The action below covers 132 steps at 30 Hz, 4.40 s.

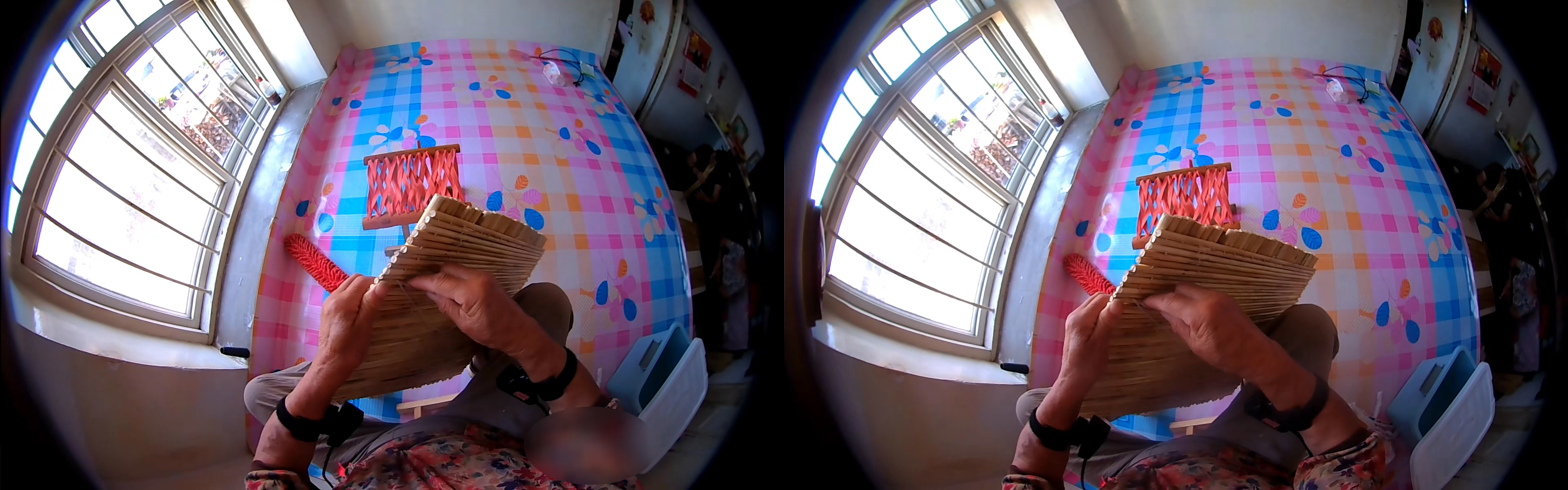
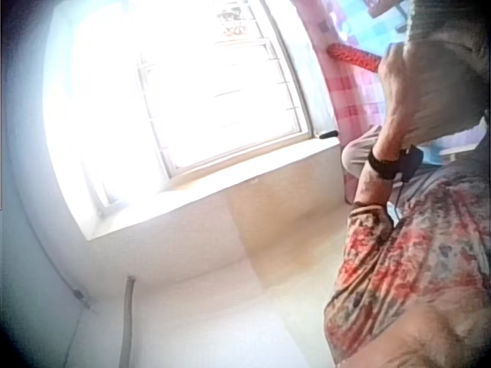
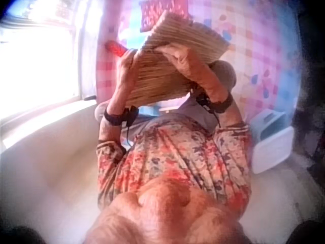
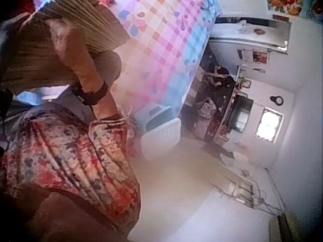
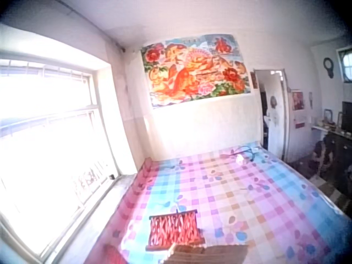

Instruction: The person sews together strips of bamboo using a needle and thread, pulling the thread tight to secure the pieces into a mat.

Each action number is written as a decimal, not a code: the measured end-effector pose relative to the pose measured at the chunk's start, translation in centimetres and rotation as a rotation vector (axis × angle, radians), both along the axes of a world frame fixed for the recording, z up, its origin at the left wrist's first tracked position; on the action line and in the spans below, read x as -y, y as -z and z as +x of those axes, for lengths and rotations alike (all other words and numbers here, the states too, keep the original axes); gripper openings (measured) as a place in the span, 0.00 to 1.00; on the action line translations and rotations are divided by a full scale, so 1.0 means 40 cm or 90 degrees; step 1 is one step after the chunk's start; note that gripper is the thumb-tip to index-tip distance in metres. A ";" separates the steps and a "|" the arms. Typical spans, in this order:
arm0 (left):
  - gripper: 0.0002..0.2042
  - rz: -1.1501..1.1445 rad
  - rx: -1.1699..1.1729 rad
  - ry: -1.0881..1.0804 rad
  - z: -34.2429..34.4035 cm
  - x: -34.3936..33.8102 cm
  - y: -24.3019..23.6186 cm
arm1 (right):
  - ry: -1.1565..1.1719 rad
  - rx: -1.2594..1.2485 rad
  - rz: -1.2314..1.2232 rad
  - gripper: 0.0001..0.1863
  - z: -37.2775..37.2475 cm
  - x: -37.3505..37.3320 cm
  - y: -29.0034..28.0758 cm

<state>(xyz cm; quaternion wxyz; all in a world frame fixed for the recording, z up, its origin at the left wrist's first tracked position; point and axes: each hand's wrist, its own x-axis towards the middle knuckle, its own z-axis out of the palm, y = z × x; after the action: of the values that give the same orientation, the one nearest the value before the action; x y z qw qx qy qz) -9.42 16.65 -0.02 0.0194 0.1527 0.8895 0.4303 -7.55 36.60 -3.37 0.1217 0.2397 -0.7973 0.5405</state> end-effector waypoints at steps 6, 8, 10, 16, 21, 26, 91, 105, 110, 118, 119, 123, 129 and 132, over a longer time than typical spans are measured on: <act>0.15 0.001 0.002 -0.002 -0.002 0.003 0.003 | 0.020 -0.060 0.067 0.15 -0.001 -0.003 -0.005; 0.16 0.006 0.001 -0.001 -0.003 0.001 0.003 | 0.023 -0.059 0.074 0.15 0.000 -0.004 -0.009; 0.15 0.004 0.000 -0.002 -0.003 0.002 0.005 | 0.024 -0.056 0.079 0.15 0.001 -0.002 -0.010; 0.15 0.007 -0.007 -0.002 -0.003 0.004 0.010 | 0.022 -0.049 0.083 0.15 0.000 -0.002 -0.017; 0.15 -0.014 -0.019 -0.004 0.001 0.001 0.009 | 0.022 -0.043 0.076 0.14 0.001 -0.003 -0.018; 0.11 -0.058 -0.117 -0.011 0.019 -0.025 0.013 | 0.024 -0.036 0.146 0.14 0.027 -0.025 -0.074; 0.17 -0.099 -0.318 0.373 0.208 -0.081 0.149 | 0.156 0.529 0.132 0.07 0.395 -0.082 -0.040; 0.17 -0.117 -0.295 0.368 0.208 -0.088 0.146 | 0.136 0.416 0.119 0.08 0.347 -0.102 -0.017; 0.16 -0.114 -0.294 0.362 0.206 -0.093 0.142 | 0.212 0.427 0.098 0.09 0.378 -0.070 0.005; 0.16 -0.133 -0.250 0.348 0.204 -0.105 0.136 | 0.232 0.334 0.101 0.10 0.369 -0.062 0.023; 0.16 -0.135 -0.254 0.349 0.202 -0.109 0.140 | 0.217 0.329 0.099 0.12 0.372 -0.064 0.024; 0.13 -0.107 -0.302 0.328 0.196 -0.115 0.145 | 0.204 0.326 0.070 0.15 0.380 -0.065 0.035; 0.13 -0.103 -0.301 0.322 0.197 -0.122 0.146 | 0.224 0.347 0.052 0.14 0.388 -0.063 0.037; 0.13 -0.112 -0.302 0.320 0.197 -0.125 0.144 | 0.217 0.367 0.039 0.13 0.383 -0.061 0.031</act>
<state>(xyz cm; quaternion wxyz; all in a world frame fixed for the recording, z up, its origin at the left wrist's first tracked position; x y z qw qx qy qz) -1.52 21.63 -5.77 -0.0697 0.4601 0.8374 0.2866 7.77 39.06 -4.61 -0.0275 -0.0564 -0.8434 0.5336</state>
